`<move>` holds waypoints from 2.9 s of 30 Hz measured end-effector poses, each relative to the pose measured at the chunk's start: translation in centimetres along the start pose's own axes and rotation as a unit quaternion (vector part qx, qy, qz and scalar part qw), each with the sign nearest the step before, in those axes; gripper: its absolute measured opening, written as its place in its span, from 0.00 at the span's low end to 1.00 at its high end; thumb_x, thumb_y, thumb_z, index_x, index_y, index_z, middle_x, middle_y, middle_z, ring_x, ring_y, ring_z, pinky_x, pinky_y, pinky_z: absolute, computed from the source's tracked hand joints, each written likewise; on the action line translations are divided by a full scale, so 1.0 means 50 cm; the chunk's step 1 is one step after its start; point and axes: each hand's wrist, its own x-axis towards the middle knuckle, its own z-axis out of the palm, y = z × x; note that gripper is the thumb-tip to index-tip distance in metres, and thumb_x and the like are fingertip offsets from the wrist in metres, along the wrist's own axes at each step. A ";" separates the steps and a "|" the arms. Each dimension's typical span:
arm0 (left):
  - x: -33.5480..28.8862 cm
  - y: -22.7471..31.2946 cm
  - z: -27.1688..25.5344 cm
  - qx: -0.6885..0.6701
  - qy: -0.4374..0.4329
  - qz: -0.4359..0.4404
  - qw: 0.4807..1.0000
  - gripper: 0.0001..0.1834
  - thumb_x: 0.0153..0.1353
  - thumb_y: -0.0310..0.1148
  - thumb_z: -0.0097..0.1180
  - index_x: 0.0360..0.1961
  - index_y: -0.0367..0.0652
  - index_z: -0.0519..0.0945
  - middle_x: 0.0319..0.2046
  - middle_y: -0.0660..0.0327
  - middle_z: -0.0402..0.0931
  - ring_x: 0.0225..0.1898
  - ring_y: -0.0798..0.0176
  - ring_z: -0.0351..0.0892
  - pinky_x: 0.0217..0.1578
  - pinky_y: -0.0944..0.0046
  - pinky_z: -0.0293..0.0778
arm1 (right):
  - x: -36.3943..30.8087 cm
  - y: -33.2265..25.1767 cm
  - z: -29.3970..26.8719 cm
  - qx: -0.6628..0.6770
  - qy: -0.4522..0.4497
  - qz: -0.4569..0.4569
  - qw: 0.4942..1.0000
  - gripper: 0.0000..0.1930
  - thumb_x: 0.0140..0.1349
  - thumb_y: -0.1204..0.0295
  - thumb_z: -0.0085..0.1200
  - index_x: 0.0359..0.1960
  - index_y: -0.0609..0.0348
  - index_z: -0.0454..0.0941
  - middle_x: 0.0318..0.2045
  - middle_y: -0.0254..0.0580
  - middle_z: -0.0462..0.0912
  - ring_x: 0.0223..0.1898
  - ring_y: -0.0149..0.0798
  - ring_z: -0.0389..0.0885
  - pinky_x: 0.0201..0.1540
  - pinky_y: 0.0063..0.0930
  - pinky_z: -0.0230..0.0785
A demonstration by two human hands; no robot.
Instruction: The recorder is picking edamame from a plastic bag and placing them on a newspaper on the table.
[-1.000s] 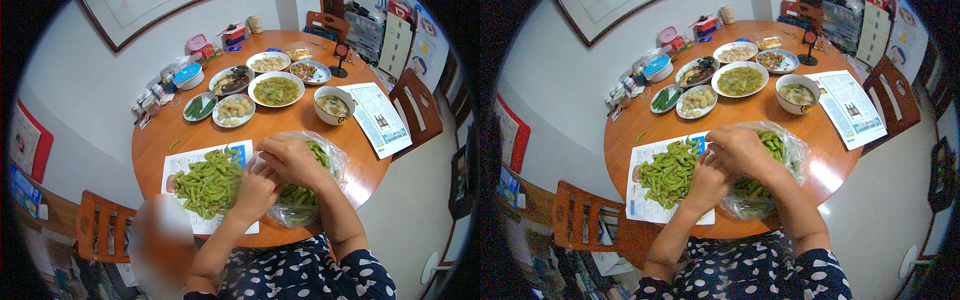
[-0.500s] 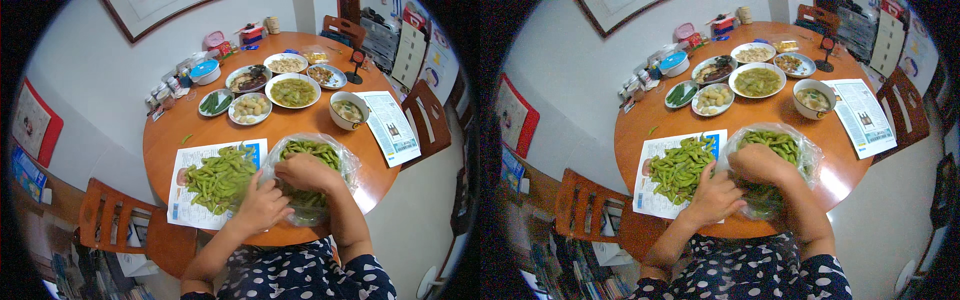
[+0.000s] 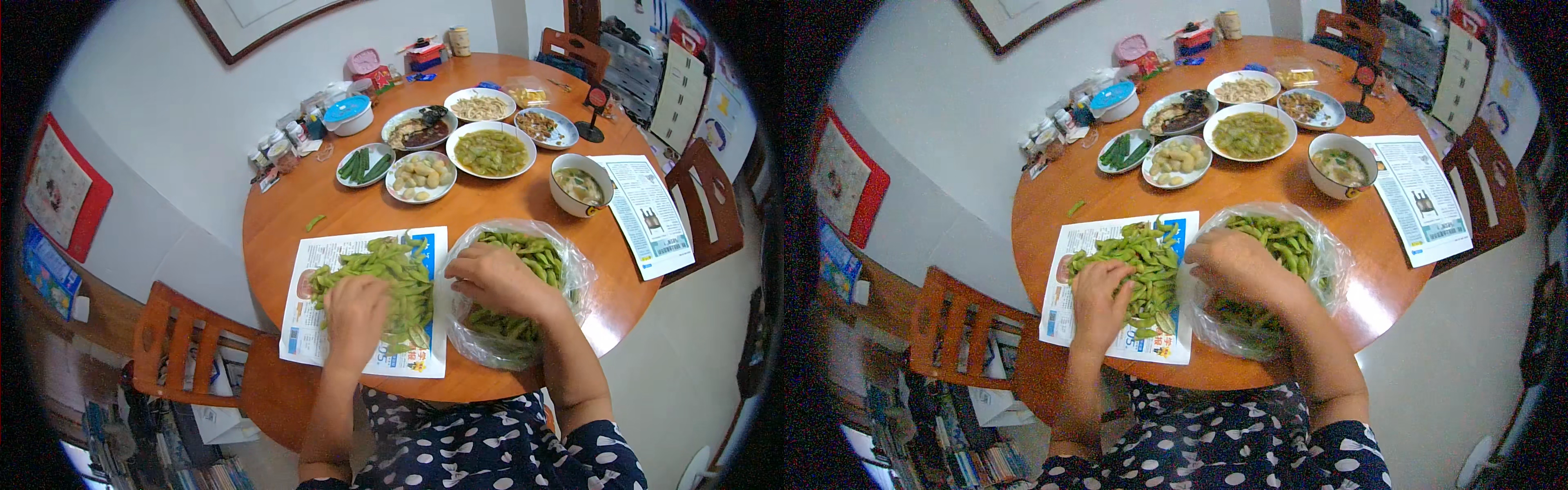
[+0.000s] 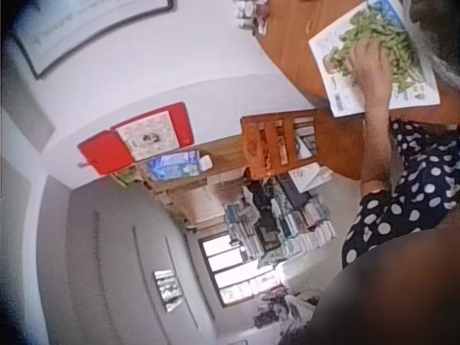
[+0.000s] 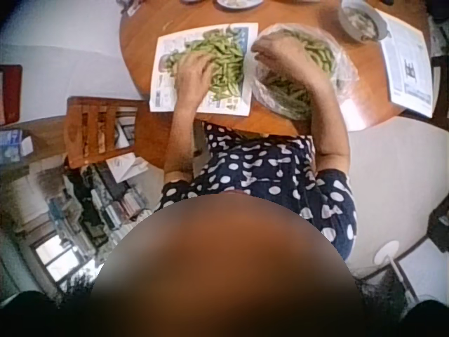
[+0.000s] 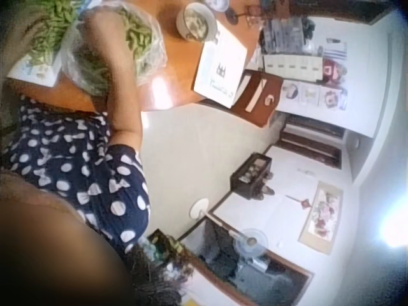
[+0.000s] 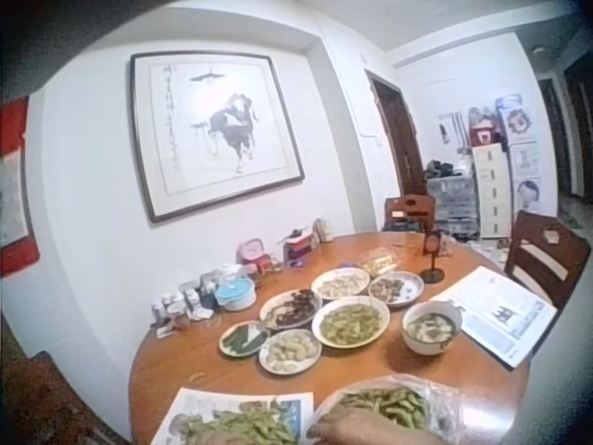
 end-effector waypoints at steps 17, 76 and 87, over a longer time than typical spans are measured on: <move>0.006 -0.056 0.021 0.083 -0.058 -0.054 0.993 0.14 0.64 0.26 0.58 0.50 0.44 0.87 0.40 0.56 0.81 0.48 0.51 0.79 0.55 0.50 0.65 | 0.004 -0.018 -0.002 0.020 0.055 -0.044 0.997 0.09 0.62 0.72 0.65 0.43 0.58 0.85 0.39 0.47 0.85 0.45 0.54 0.85 0.49 0.47 0.77; 0.002 -0.035 -0.003 0.009 -0.088 -0.039 0.995 0.13 0.57 0.32 0.71 0.43 0.42 0.87 0.43 0.56 0.83 0.53 0.48 0.78 0.59 0.47 0.64 | -0.012 -0.004 -0.007 0.051 -0.058 0.010 0.997 0.10 0.62 0.70 0.63 0.42 0.60 0.85 0.40 0.49 0.87 0.45 0.55 0.87 0.49 0.48 0.78; 0.011 -0.049 -0.021 -0.011 -0.110 0.004 0.994 0.09 0.57 0.30 0.69 0.40 0.44 0.87 0.42 0.57 0.85 0.51 0.48 0.81 0.55 0.47 0.69 | -0.011 -0.012 -0.023 0.056 -0.037 0.007 0.998 0.10 0.64 0.70 0.62 0.45 0.60 0.85 0.42 0.50 0.87 0.45 0.56 0.87 0.50 0.47 0.78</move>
